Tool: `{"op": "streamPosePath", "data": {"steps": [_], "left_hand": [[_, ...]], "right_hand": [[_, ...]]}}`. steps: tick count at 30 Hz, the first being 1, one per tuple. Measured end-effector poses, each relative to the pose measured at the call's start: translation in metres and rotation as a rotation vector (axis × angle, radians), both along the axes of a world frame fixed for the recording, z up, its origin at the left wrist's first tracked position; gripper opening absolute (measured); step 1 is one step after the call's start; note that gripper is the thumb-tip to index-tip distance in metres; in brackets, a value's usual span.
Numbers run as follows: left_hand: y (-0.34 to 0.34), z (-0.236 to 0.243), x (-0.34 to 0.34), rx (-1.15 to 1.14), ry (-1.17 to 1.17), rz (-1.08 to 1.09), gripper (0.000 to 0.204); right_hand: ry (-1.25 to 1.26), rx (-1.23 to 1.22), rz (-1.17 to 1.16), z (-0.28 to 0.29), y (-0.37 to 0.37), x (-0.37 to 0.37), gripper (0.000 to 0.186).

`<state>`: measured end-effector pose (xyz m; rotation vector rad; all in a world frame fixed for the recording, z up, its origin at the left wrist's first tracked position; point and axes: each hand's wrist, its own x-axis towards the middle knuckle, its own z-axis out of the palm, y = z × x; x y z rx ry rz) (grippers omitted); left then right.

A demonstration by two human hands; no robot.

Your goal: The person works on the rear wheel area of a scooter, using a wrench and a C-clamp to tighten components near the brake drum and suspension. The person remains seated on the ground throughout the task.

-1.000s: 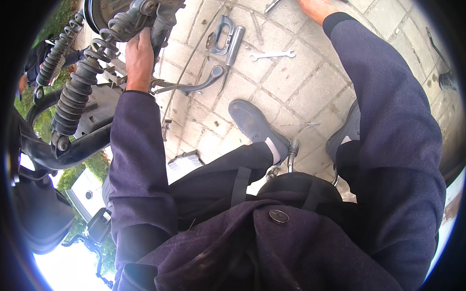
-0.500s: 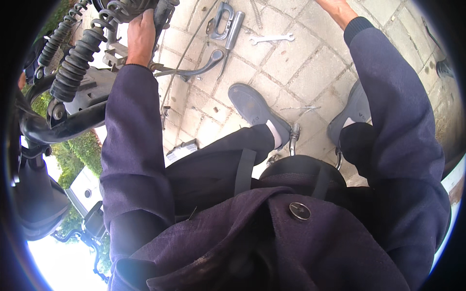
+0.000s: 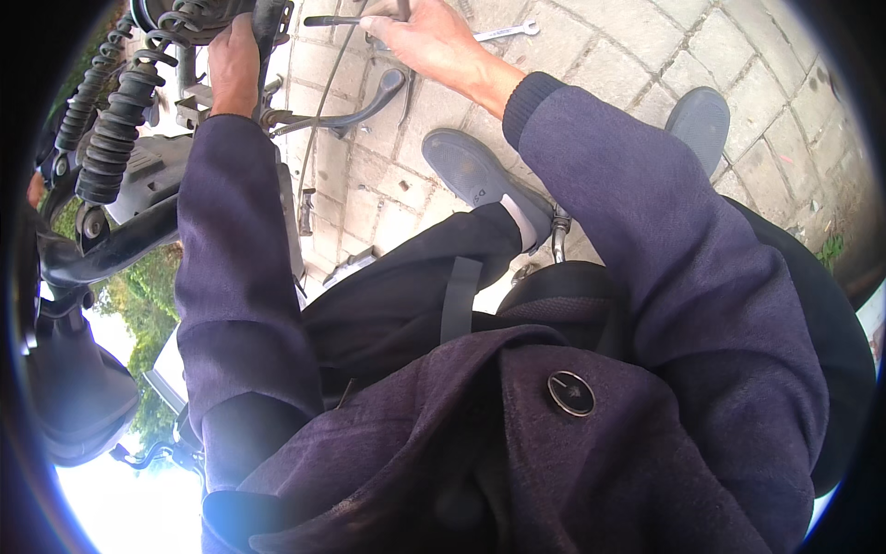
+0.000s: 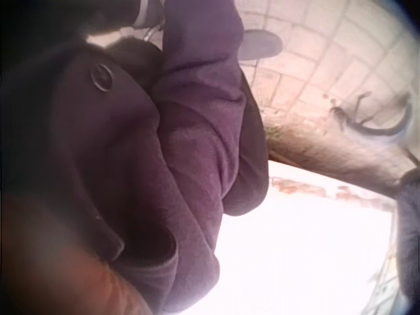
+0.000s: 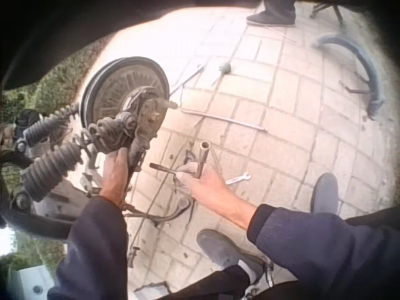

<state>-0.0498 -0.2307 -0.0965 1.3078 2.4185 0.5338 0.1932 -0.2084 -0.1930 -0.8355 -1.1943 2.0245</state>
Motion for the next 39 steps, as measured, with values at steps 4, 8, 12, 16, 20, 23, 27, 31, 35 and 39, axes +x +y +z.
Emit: {"op": "streamPosePath", "data": {"steps": [4, 8, 12, 16, 20, 23, 27, 31, 35, 39], "left_hand": [[0.002, 0.004, 0.006, 0.021, -0.056, 0.003, 0.045], [0.001, 0.004, 0.015, 0.090, -0.187, 0.034, 0.042], [0.000, 0.005, 0.018, 0.089, -0.153, 0.047, 0.045], [0.002, 0.007, 0.015, 0.068, -0.128, 0.038, 0.046], [0.003, 0.008, 0.019, 0.090, -0.187, 0.041, 0.044], [0.001, 0.005, 0.027, 0.164, -0.205, 0.018, 0.043], [0.001, 0.005, 0.026, 0.164, -0.165, 0.000, 0.043], [0.005, 0.006, 0.020, 0.118, -0.245, 0.047, 0.043], [0.003, 0.008, 0.027, 0.127, -0.187, 0.048, 0.044], [0.002, 0.013, 0.032, 0.098, -0.127, 0.046, 0.046]], "right_hand": [[-0.213, 0.260, 0.118, 0.003, 0.014, -0.002, 0.021], [-0.213, 0.394, 0.039, 0.005, 0.011, -0.007, 0.018], [-0.217, 0.457, -0.040, 0.006, 0.002, -0.013, 0.017], [-0.374, 0.708, -0.052, 0.006, -0.005, -0.009, 0.017], [-0.390, 0.847, -0.068, 0.003, -0.008, -0.008, 0.023], [-0.409, 0.900, -0.060, 0.000, -0.007, -0.009, 0.028], [-0.389, 0.999, -0.078, -0.002, -0.006, -0.011, 0.034], [-0.381, 1.058, -0.151, -0.001, -0.007, -0.012, 0.037], [-0.400, 1.114, -0.157, -0.002, -0.003, -0.011, 0.034], [-0.440, 1.180, -0.154, -0.003, 0.001, -0.012, 0.027]]}}
